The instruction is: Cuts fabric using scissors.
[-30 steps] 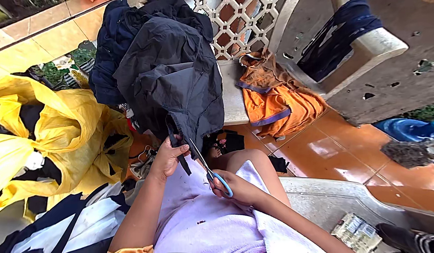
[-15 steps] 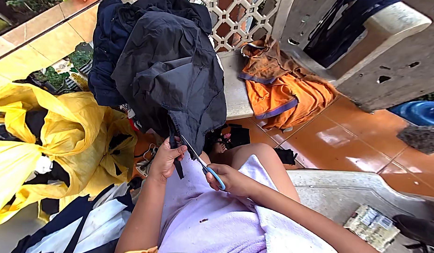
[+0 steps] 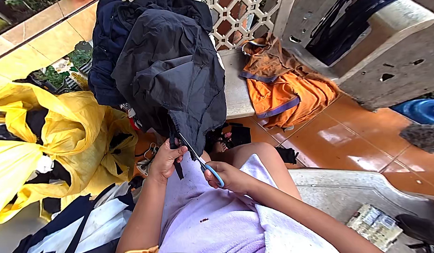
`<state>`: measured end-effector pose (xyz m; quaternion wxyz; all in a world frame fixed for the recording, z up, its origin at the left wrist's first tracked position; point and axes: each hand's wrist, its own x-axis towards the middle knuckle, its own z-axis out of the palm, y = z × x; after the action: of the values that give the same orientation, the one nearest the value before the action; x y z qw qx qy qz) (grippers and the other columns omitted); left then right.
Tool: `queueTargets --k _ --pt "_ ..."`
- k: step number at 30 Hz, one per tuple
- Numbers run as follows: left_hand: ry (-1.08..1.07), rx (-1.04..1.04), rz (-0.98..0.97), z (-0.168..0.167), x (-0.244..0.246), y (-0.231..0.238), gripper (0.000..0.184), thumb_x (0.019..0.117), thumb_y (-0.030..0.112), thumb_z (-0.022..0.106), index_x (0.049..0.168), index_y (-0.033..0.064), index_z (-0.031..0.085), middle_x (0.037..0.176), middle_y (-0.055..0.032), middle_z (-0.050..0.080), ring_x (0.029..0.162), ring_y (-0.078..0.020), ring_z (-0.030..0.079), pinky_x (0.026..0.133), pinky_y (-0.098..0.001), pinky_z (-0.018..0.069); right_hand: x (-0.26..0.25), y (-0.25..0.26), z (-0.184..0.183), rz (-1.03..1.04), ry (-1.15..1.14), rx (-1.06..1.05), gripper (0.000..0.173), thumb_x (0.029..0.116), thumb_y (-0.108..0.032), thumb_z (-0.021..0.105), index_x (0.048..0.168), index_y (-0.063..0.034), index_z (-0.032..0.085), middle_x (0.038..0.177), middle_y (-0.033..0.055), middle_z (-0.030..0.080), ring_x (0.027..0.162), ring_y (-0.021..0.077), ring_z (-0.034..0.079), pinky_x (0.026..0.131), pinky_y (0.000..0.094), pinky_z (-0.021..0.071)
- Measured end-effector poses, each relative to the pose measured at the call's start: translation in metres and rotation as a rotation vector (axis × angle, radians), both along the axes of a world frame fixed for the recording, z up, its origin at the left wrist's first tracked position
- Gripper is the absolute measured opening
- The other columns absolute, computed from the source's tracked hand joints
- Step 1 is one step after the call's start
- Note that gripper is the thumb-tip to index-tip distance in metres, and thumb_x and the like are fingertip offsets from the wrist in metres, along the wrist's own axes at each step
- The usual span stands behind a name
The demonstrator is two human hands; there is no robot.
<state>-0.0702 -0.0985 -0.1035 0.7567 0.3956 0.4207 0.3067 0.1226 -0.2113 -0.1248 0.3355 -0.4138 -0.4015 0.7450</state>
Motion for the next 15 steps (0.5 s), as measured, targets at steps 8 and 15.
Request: queueTargets --k 8,15 --pt "0.301 0.202 0.144 -0.004 0.005 -0.001 0.079 0.0866 0.003 0.074 0.151 0.0011 0.030 0.133 -0.0134 0.055 0.114 -0.0131 0.059 0.094 -0.0272 0.0521 -0.001 0.000 -0.003 -0.061 -0.046 -0.012 0.021 0.0986 -0.033 0.059 0.088 -0.0147 0.054 0.064 -0.0120 0.051 0.052 -0.0044 0.045 0.050 0.0127 0.0355" --pt "0.637 0.904 0.277 -0.017 0.014 -0.011 0.038 0.0872 0.020 0.075 0.112 -0.0061 0.064 0.099 -0.0110 0.069 0.089 -0.0088 0.065 0.078 -0.0221 0.0531 0.000 0.000 -0.006 -0.072 -0.174 0.017 0.023 0.1008 -0.031 0.060 0.090 -0.0117 0.055 0.066 -0.0101 0.052 0.056 -0.0020 0.048 0.055 0.0156 0.0399"
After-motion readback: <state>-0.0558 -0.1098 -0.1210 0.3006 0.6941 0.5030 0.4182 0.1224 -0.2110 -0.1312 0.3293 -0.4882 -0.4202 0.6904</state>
